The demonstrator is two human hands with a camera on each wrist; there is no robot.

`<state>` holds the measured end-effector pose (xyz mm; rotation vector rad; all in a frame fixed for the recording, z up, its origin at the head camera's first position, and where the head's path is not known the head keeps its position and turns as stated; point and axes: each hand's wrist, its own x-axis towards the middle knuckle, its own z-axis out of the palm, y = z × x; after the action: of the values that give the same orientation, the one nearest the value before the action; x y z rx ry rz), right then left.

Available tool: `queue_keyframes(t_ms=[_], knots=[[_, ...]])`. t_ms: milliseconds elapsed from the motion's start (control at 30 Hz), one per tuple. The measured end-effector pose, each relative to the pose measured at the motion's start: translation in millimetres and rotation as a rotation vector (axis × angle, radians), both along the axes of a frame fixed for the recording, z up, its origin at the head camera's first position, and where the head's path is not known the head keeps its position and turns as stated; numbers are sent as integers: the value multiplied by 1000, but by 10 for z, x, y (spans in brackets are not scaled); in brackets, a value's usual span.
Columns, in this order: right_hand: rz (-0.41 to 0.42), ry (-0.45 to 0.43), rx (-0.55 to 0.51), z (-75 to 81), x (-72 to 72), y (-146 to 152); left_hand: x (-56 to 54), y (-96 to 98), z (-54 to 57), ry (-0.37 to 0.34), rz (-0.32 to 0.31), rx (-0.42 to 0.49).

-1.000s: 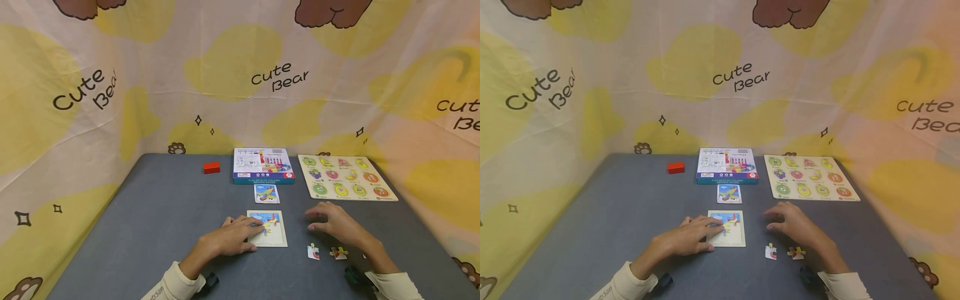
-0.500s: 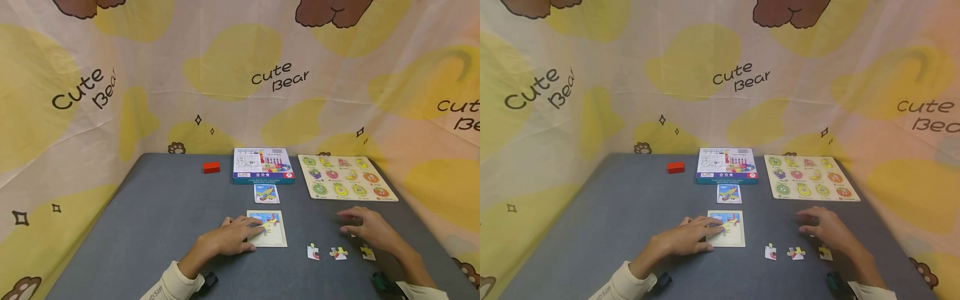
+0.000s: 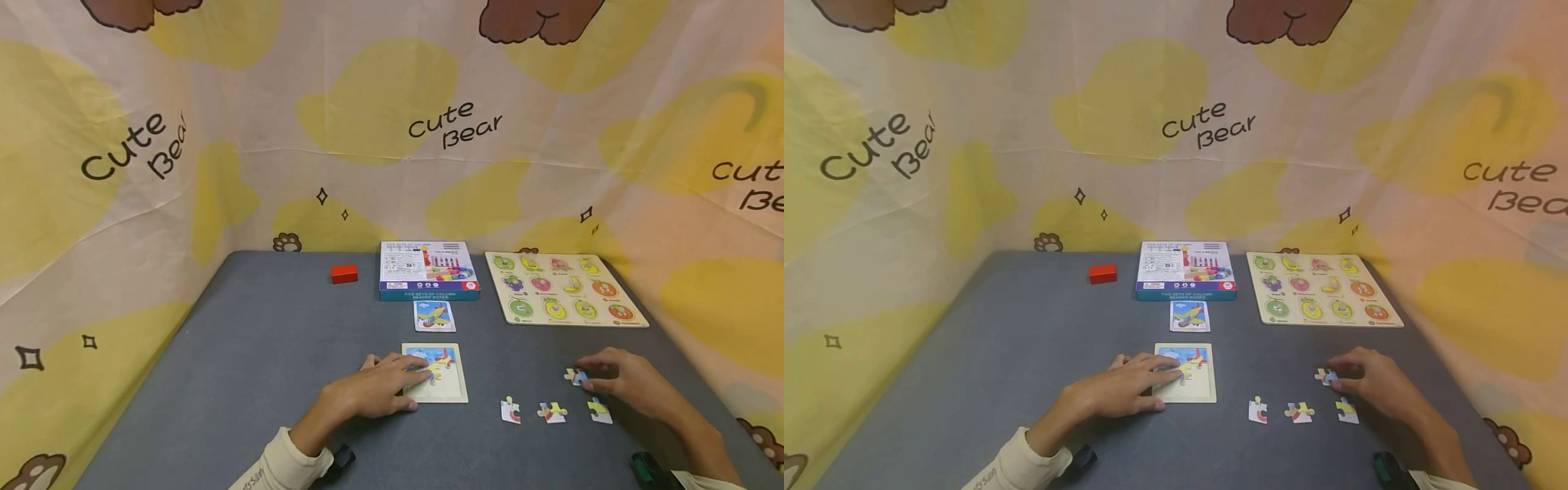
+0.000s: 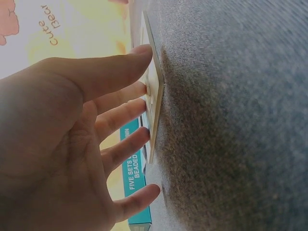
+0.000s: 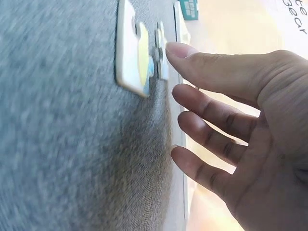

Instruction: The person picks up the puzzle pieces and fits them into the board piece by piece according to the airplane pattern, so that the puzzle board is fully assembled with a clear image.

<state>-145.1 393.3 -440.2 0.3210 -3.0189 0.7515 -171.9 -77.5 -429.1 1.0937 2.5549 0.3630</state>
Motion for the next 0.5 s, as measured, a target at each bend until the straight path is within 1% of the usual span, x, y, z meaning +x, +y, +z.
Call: queue_keyframes(t_ms=[100, 233, 500], knots=[[-9, -18, 37, -4, -4, 30, -1, -1, -1, -7, 0, 3], [-15, -34, 58, -2, -7, 45, -1, -2, 2, -16, -1, 8], [7, -14, 36, -15, 6, 31, 1, -5, 6, -23, 0, 15]])
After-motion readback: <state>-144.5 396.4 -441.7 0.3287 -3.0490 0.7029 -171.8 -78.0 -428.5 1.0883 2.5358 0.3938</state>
